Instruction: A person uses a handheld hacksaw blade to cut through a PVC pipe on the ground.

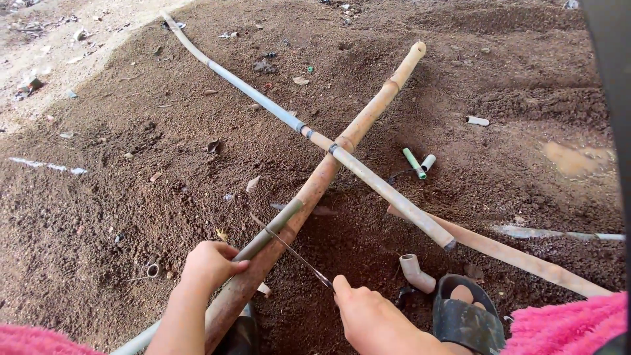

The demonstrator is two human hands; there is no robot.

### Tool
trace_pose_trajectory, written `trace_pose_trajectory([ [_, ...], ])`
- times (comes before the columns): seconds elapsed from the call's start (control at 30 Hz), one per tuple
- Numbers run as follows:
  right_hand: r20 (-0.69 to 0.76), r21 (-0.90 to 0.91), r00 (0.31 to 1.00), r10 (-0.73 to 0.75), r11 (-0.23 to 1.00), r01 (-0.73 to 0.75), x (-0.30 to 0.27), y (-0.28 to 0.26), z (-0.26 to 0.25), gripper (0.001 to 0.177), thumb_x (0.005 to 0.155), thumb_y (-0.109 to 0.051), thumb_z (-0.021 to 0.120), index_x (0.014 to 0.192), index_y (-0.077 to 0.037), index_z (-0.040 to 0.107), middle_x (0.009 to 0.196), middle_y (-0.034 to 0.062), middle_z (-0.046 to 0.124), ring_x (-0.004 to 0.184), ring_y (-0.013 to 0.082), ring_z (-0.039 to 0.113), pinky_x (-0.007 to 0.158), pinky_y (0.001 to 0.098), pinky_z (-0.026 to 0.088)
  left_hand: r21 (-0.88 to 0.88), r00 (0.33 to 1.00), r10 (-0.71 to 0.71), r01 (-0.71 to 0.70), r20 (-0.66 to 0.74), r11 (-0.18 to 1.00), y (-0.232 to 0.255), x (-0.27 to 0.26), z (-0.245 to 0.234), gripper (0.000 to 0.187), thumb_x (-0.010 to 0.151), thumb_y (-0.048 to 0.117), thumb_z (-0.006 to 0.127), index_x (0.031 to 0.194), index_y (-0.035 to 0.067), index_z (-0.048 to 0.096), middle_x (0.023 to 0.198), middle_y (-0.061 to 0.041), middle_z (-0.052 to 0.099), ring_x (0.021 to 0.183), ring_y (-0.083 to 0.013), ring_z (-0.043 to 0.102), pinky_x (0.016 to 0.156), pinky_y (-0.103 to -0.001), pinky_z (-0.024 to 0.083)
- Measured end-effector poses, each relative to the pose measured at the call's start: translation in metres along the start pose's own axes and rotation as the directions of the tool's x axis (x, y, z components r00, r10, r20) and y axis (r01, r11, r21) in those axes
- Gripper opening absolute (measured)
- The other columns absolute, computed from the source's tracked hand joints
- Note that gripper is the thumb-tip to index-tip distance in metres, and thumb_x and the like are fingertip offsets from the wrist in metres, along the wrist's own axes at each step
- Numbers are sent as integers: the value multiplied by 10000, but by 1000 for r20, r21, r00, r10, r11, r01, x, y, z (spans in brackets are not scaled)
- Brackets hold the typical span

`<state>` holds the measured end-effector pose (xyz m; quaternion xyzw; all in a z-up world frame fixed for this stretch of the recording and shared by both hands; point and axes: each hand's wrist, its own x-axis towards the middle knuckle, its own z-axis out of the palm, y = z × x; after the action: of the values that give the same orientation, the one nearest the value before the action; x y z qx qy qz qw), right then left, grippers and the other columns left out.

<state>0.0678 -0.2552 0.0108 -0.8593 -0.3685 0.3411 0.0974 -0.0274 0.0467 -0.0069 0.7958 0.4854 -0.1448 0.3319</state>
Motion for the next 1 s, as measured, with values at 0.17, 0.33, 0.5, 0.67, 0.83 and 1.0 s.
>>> trace_pose_trajectory([
  [0.17, 144, -34, 988, 58, 998, -54, -10, -31, -15, 307, 942, -51, 588, 1231, -46, 482, 1017, 277, 732, 1010, 427, 743, 874, 558, 583, 78, 994, 101, -103, 36, 992, 14, 2, 26, 318, 1038, 375, 628, 1317, 268, 737, 1144, 8, 824, 962, -135, 781, 898, -332, 620],
  [0.33, 192, -98, 981, 42, 995, -24, -9, -34, -8, 463, 825, 3, 630, 1257, 5, 462, 1115, 306, 697, 1068, 459, 727, 948, 560, 574, 352, 985, 75, -127, 158, 927, 28, -6, 14, 759, 769, 716, 877, 1364, 299, 658, 1170, 65, 824, 1112, -133, 783, 1046, -360, 573],
  [0.5, 95, -155, 995, 11, 988, 4, -12, -28, -3, 226, 1114, -253, 532, 1217, -61, 471, 973, 249, 716, 950, 431, 738, 790, 579, 586, 320, 977, 94, -153, 192, 935, 20, 21, 18, 776, 580, 556, 1034, 1146, 85, 787, 1045, -50, 826, 983, -232, 786, 930, -351, 597],
  [0.67, 29, -201, 997, -69, 977, 73, -18, -29, -3, 328, 930, -115, 563, 1215, 14, 463, 905, 269, 733, 835, 491, 743, 724, 587, 596, 285, 989, 75, -109, 127, 952, 37, 12, 28, 572, 612, 385, 992, 1082, 89, 857, 942, -47, 847, 832, -196, 802, 817, -315, 630],
  [0.83, -101, -163, 986, -134, 980, 116, -23, -33, -5, 261, 1142, -277, 441, 1108, -39, 543, 819, 283, 751, 1119, 534, 665, 943, 570, 554, 303, 994, 69, -93, 88, 948, 34, 12, 35, 481, 609, 374, 948, 1016, 131, 870, 904, -27, 840, 802, -186, 790, 776, -307, 616],
  [1.0, 1, -193, 992, 130, 973, -127, -36, -56, -31, 333, 1163, -395, 409, 1158, -141, 625, 1007, 154, 768, 866, 380, 773, 781, 659, 562, 305, 999, 43, -44, 11, 951, 35, 3, 41, 420, 682, 349, 971, 1040, 157, 867, 879, -4, 830, 767, -153, 780, 762, -301, 600],
])
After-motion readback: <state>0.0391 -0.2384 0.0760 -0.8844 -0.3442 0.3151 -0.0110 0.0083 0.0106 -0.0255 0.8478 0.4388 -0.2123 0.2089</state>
